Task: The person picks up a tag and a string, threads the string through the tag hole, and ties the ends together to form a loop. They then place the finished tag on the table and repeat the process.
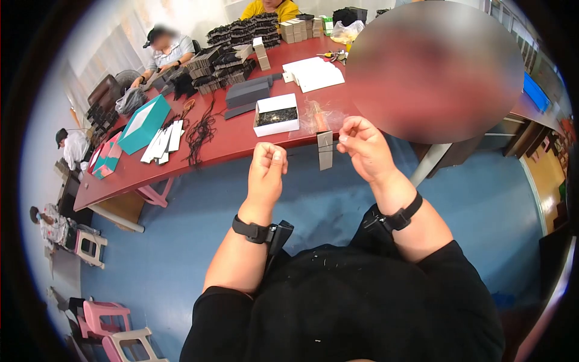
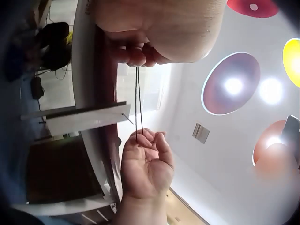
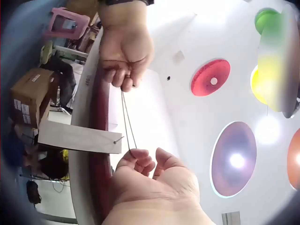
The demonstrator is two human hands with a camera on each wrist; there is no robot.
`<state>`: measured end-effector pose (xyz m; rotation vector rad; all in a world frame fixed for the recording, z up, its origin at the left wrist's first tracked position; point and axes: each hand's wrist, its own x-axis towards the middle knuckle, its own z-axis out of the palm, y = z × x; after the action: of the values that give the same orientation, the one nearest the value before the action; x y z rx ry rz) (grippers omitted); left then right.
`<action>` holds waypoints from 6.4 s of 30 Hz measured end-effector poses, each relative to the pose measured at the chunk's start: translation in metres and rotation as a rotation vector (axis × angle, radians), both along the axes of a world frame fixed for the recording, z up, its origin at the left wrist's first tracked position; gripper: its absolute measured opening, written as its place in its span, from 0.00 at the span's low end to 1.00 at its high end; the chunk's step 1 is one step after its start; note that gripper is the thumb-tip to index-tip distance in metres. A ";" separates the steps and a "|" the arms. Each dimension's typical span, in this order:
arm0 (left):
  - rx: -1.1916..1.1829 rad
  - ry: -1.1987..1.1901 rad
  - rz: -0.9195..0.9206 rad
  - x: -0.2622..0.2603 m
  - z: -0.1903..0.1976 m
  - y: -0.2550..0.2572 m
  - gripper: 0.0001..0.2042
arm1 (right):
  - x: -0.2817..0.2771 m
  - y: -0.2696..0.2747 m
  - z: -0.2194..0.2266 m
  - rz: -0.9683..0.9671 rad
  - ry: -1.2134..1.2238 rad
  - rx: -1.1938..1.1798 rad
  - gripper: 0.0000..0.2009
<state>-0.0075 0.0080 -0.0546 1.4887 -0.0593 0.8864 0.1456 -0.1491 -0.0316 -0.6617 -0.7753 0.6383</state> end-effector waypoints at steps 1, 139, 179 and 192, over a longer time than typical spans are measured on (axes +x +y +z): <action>0.094 0.047 0.075 -0.002 -0.003 0.004 0.03 | 0.000 0.003 -0.004 -0.021 -0.037 -0.024 0.09; 0.941 0.802 0.766 -0.073 0.153 0.079 0.15 | 0.068 0.004 0.029 -0.327 -0.667 -0.426 0.11; 0.627 0.363 1.050 0.001 0.040 0.138 0.15 | 0.140 0.091 0.079 -0.213 -2.039 -1.381 0.32; 0.209 -0.043 0.745 -0.017 0.045 0.097 0.06 | 0.079 0.003 0.064 -0.771 -0.791 -0.523 0.09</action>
<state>-0.0250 0.1046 -0.0095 1.7108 0.4078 1.5426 0.2241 -0.1459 0.0321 -1.6439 -0.9819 -0.1838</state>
